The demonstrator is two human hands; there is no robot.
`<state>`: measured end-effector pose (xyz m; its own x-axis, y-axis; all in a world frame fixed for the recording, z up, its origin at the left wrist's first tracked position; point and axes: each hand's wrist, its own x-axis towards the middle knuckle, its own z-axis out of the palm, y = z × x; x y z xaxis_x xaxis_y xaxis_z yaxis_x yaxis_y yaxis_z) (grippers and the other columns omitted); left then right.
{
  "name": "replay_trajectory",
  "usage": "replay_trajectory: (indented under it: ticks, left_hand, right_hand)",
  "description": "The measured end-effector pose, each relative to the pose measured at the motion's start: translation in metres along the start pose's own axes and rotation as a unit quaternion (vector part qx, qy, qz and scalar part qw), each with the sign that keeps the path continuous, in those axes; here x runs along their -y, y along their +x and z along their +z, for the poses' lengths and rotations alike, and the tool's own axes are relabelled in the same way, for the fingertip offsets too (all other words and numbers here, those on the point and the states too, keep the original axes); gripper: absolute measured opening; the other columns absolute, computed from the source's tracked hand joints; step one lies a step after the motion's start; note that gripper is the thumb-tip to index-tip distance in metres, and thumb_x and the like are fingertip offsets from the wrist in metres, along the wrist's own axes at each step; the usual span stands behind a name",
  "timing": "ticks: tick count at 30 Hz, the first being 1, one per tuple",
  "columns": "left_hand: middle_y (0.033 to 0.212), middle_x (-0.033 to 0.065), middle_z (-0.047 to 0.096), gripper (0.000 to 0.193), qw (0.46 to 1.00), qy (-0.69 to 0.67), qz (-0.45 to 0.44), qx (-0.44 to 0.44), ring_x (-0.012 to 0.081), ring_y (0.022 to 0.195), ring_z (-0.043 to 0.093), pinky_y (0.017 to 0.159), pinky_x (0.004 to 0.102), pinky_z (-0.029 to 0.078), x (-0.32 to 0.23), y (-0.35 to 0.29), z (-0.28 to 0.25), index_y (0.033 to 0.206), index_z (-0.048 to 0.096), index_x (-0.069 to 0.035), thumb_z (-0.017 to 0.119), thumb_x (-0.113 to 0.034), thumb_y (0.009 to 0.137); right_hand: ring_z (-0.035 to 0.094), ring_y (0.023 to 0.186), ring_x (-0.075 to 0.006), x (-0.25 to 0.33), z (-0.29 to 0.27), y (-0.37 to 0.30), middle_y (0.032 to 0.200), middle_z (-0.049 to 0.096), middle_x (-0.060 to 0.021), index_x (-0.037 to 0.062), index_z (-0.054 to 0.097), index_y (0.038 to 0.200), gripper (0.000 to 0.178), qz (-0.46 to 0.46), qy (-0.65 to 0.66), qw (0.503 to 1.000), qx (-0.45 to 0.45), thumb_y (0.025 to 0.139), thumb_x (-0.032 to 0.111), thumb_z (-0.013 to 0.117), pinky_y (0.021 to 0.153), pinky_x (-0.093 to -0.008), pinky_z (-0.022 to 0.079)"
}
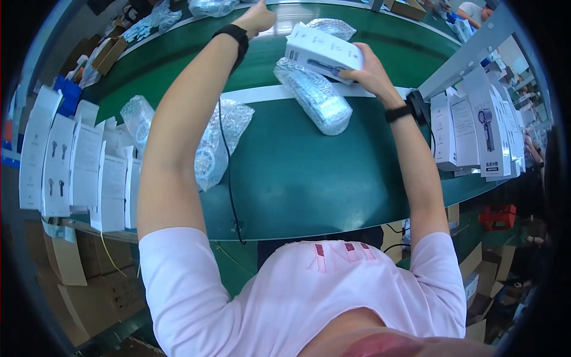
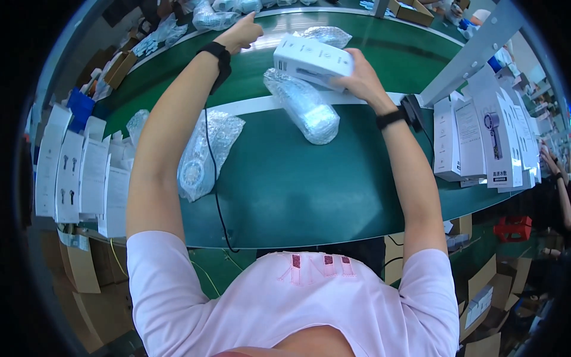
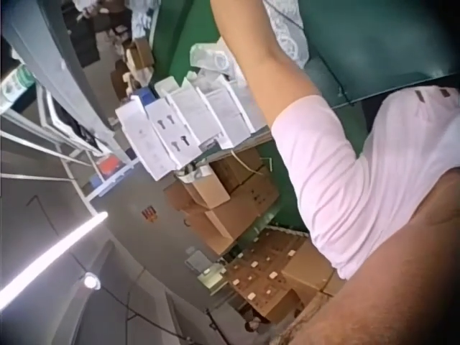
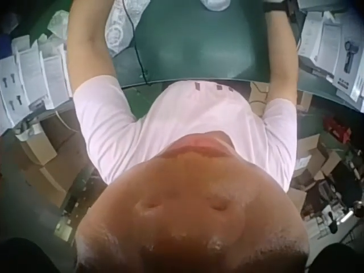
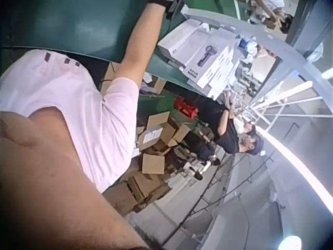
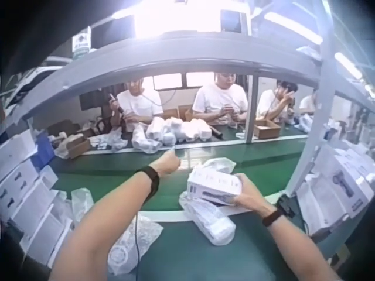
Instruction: Packaging handheld electronic devices into boxes at an assembly line.
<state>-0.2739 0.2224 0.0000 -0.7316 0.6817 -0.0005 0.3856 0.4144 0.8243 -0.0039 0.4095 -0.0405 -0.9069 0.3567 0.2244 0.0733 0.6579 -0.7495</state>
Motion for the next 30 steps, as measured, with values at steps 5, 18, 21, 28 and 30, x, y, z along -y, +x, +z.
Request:
replay_trajectory:
  ticks: [5,18,21,28,30]
  left_hand:
    - [0.148,0.0248,0.039,0.095,0.984,0.146,0.101,-0.005,0.0345,0.134,0.042,0.106,0.0392,0.038,-0.002,0.027,0.063,0.154,0.02,-0.006,0.073,-0.036,0.08]
    - [0.105,0.0191,0.069,0.057,0.955,0.24,0.13,0.118,0.0323,0.097,0.066,0.087,0.041,0.05,0.014,0.003,0.066,0.113,0.065,0.0,0.079,-0.03,0.066]
    - [0.113,0.0208,0.067,0.061,0.936,0.234,0.193,0.176,0.0285,0.106,0.063,0.094,0.0381,0.047,0.022,-0.013,0.065,0.12,0.059,0.004,0.077,-0.024,0.069]
    - [0.121,0.0219,0.062,0.059,0.934,0.217,0.24,0.149,0.0313,0.114,0.059,0.098,0.0388,0.045,0.018,-0.067,0.086,0.124,0.057,0.006,0.078,-0.009,0.071]
    - [0.121,0.0205,0.061,0.059,0.936,0.182,0.24,0.183,0.0316,0.115,0.058,0.1,0.0383,0.044,-0.006,-0.087,0.105,0.124,0.057,0.005,0.078,-0.008,0.07]
  right_hand:
    - [0.053,0.116,-0.0206,0.017,-0.038,-0.079,0.126,0.055,-0.0096,0.0019,0.042,0.138,0.074,0.093,0.311,0.946,-0.01,0.075,0.012,0.079,0.101,-0.0362,0.042]
    - [0.048,0.127,-0.0411,0.057,-0.081,-0.173,0.141,0.045,-0.0207,0.0044,0.031,0.146,0.069,0.173,0.669,0.723,0.008,0.093,0.035,0.062,0.105,-0.0532,0.043]
    - [0.052,0.124,-0.0357,0.068,-0.098,-0.211,0.138,0.048,-0.0175,0.0049,0.032,0.145,0.07,0.19,0.541,0.818,-0.049,0.09,0.033,0.064,0.1,-0.0506,0.048]
    - [0.057,0.11,-0.0203,0.128,-0.172,-0.331,0.117,0.058,-0.0109,0.0025,0.033,0.147,0.095,0.069,0.213,0.912,-0.343,0.067,0.029,0.079,0.098,-0.0312,0.041]
    - [0.059,0.106,-0.0207,0.128,-0.193,-0.368,0.112,0.059,-0.0111,0.0029,0.032,0.148,0.097,0.1,0.027,0.902,-0.419,0.068,0.032,0.079,0.094,-0.0319,0.044]
